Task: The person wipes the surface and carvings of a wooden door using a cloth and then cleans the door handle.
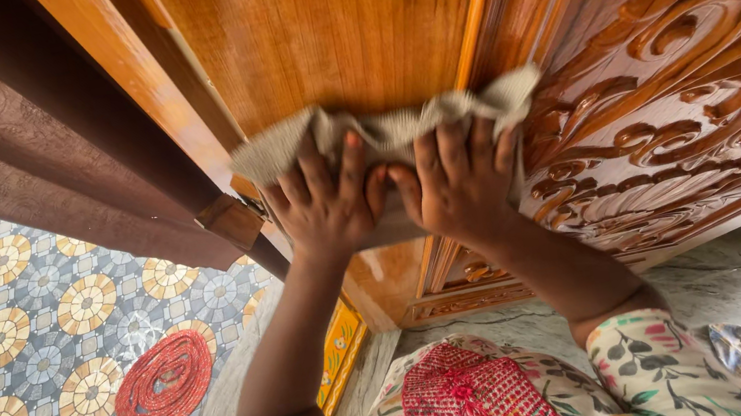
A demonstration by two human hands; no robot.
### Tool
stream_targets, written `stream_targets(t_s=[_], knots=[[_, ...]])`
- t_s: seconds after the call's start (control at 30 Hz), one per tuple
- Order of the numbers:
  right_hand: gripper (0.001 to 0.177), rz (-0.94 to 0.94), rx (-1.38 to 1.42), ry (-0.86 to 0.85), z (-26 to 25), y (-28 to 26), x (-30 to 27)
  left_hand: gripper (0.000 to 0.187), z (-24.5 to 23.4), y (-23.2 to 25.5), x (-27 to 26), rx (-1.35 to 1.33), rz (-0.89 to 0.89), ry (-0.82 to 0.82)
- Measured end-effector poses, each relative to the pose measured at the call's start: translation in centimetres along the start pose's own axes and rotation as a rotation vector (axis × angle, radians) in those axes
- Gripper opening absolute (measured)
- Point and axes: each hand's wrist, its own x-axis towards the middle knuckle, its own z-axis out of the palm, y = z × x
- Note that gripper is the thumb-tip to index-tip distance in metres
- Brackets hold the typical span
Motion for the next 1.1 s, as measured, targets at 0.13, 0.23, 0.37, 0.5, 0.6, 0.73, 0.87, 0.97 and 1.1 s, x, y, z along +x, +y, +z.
stream_targets(t_s=[0.13,0.23,0.37,0.5,0.6,0.73,0.87,0.97,1.1], knots=[[0.042,-0.058,0.036,0.017,2.3,-1.7,-5.6,0.059,3.3,1.7,-8.2,0.018,0.018,0.051],[0.035,-0.097,0.100,0.032,3.8,-2.7,-9.4,0.057,5.2,2.7,-13.1,0.017,0.042,0.050],[0.033,-0.107,0.142,-0.061,4.4,-2.7,-11.9,0.051,6.0,2.9,-15.0,-0.014,0.058,0.063],[0.036,-0.113,0.057,0.034,3.4,-1.7,-9.2,0.058,5.0,2.3,-11.5,-0.013,0.060,0.079],[0.039,-0.077,0.054,0.114,2.5,-0.1,-5.1,0.062,3.0,1.3,-6.8,-0.002,0.032,-0.003],[0.047,-0.029,0.023,0.088,0.3,2.2,0.7,0.066,0.6,0.2,1.5,0.049,0.009,0.018],[0.056,0.010,-0.051,0.093,-2.2,4.6,6.7,0.053,-2.7,-0.6,8.9,0.021,0.001,0.021],[0.058,0.030,-0.037,0.120,-4.1,5.3,9.5,0.055,-4.1,-0.4,12.9,0.086,-0.012,0.037],[0.064,0.065,-0.042,0.073,-4.8,5.2,10.2,0.058,-4.5,0.3,13.7,0.109,-0.027,0.046]])
